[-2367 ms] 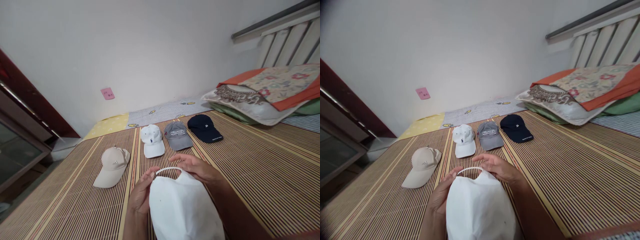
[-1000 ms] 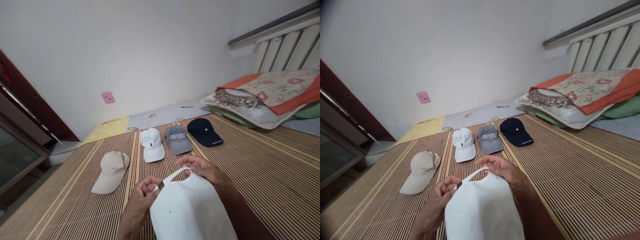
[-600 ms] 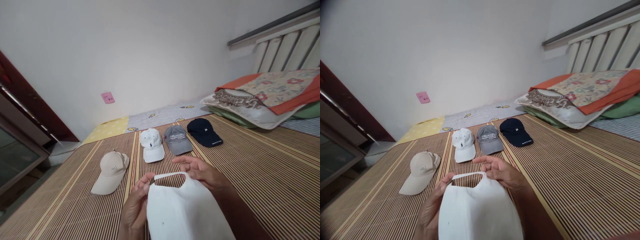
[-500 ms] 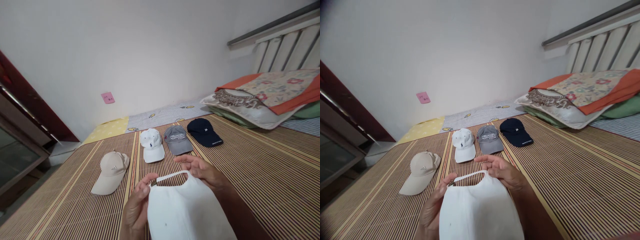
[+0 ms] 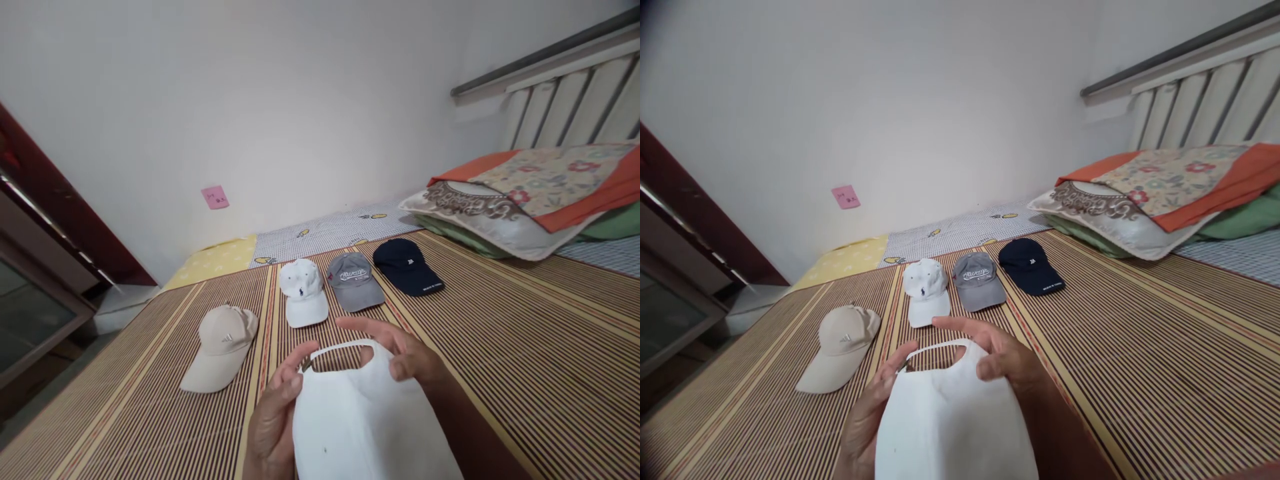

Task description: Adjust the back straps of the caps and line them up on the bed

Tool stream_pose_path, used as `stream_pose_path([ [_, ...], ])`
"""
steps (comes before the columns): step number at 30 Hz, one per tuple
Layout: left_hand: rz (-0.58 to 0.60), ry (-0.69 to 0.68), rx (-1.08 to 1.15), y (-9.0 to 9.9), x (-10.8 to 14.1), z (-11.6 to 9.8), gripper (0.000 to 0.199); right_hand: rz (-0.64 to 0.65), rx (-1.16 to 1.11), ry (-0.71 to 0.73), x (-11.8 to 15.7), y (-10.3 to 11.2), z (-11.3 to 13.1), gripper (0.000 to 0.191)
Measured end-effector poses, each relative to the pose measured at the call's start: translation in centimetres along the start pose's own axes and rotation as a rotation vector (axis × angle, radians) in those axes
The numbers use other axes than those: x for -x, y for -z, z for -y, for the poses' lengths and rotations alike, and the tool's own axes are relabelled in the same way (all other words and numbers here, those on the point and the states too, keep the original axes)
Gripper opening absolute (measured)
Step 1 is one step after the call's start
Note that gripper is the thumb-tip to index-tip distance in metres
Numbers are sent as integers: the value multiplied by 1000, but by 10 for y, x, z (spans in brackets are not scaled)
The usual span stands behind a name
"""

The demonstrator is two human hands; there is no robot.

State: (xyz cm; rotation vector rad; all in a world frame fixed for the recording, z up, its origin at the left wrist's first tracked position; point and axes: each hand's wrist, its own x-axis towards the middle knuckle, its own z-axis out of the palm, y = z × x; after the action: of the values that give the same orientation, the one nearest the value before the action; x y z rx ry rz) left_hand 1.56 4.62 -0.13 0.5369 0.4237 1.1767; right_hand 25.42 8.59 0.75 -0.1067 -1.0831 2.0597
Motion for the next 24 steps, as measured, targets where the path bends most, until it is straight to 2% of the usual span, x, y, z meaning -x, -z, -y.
stream_pose_path([
  [4, 12, 4, -3, -4, 1, -1, 44, -96, -13, 85, -1, -5, -1, 79],
  [8, 84, 7, -6, 2, -2, -2, 43, -182, -51, 158, -6, -6, -3, 73],
  [12, 106, 3, -11, 7, -3, -3, 42, -215, -104, 158, -8, 0, -7, 66],
  [18, 72, -6, -30, 1, -6, -3, 42, -235, -52, 118, -7, 3, -7, 66],
  [24, -35, -7, -68, 0, -10, -4, 36, -254, -50, 110, -7, 4, -8, 67],
])
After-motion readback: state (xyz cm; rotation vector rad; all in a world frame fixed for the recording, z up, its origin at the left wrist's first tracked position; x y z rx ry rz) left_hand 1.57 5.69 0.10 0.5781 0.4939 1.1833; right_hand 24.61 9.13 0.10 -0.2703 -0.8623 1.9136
